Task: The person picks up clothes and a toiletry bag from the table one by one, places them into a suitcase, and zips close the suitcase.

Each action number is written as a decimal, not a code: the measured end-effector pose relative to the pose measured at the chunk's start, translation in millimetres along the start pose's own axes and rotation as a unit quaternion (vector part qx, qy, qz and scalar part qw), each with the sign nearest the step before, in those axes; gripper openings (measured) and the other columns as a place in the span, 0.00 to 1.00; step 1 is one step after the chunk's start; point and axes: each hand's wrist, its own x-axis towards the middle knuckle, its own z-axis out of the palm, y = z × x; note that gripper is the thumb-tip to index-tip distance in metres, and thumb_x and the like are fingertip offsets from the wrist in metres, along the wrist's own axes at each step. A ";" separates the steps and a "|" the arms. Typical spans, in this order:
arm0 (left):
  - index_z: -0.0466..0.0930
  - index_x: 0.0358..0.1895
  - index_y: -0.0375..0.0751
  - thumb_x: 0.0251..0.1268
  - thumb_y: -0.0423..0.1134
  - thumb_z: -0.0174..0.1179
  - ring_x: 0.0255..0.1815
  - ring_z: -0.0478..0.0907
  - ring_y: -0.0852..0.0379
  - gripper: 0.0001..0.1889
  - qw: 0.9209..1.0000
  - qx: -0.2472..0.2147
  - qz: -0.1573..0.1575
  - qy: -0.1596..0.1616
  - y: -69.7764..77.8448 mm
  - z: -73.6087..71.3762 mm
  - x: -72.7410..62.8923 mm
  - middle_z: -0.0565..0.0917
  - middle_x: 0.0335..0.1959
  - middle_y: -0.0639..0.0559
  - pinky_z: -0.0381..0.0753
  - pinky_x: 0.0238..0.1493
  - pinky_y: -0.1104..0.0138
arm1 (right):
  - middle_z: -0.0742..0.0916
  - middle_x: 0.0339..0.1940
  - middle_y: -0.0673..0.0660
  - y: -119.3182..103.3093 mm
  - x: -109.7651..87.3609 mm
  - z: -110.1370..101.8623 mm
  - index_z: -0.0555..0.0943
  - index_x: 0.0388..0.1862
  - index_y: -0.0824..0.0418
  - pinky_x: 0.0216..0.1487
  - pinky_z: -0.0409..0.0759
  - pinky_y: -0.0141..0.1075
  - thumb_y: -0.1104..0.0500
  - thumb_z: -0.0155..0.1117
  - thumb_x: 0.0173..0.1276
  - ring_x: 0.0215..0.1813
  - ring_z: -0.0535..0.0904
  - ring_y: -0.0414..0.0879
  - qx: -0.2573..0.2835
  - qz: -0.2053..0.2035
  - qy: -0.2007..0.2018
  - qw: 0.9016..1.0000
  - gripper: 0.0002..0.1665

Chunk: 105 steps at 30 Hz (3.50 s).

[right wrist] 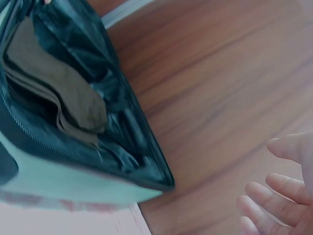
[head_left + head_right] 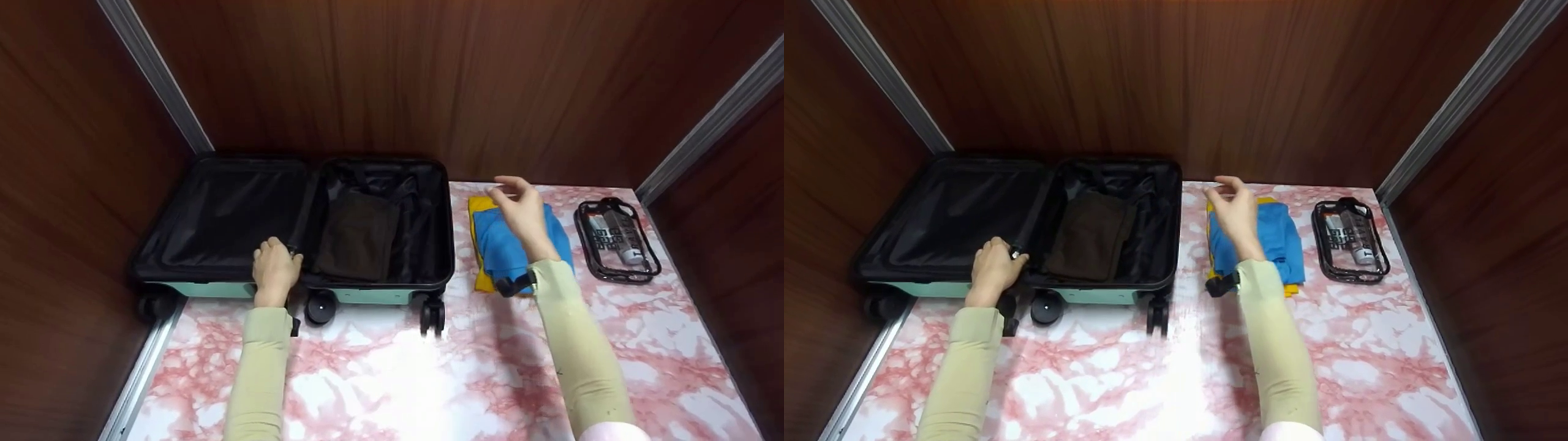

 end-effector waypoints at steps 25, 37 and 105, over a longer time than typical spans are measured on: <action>0.68 0.60 0.19 0.71 0.41 0.64 0.57 0.69 0.27 0.28 1.000 0.008 0.008 0.000 0.3 -0.5 -0.9 0.74 0.55 0.24 0.70 0.60 0.42 | 0.85 0.41 0.49 26.0 -1.0 -80.1 0.81 0.62 0.67 0.42 0.77 0.27 0.47 0.69 0.71 0.36 0.82 0.37 -0.041 0.042 0.100 0.993 0.30; 0.66 0.62 0.19 0.72 0.42 0.63 0.58 0.69 0.27 0.29 1.000 0.008 0.006 -0.011 3.4 -0.8 -0.7 0.73 0.57 0.24 0.70 0.60 0.42 | 0.84 0.35 0.42 46.4 -0.9 -111.7 0.82 0.59 0.64 0.40 0.76 0.27 0.49 0.70 0.70 0.32 0.82 0.33 -0.021 0.102 0.116 0.988 0.26; 0.68 0.60 0.21 0.71 0.42 0.64 0.58 0.69 0.28 0.28 1.000 0.000 -0.004 -0.010 0.8 -0.4 -2.1 0.74 0.56 0.25 0.70 0.60 0.42 | 0.70 0.61 0.77 153.3 -27.8 -75.4 0.67 0.69 0.77 0.63 0.70 0.62 0.41 0.72 0.65 0.62 0.71 0.72 -0.308 0.210 0.016 0.928 0.50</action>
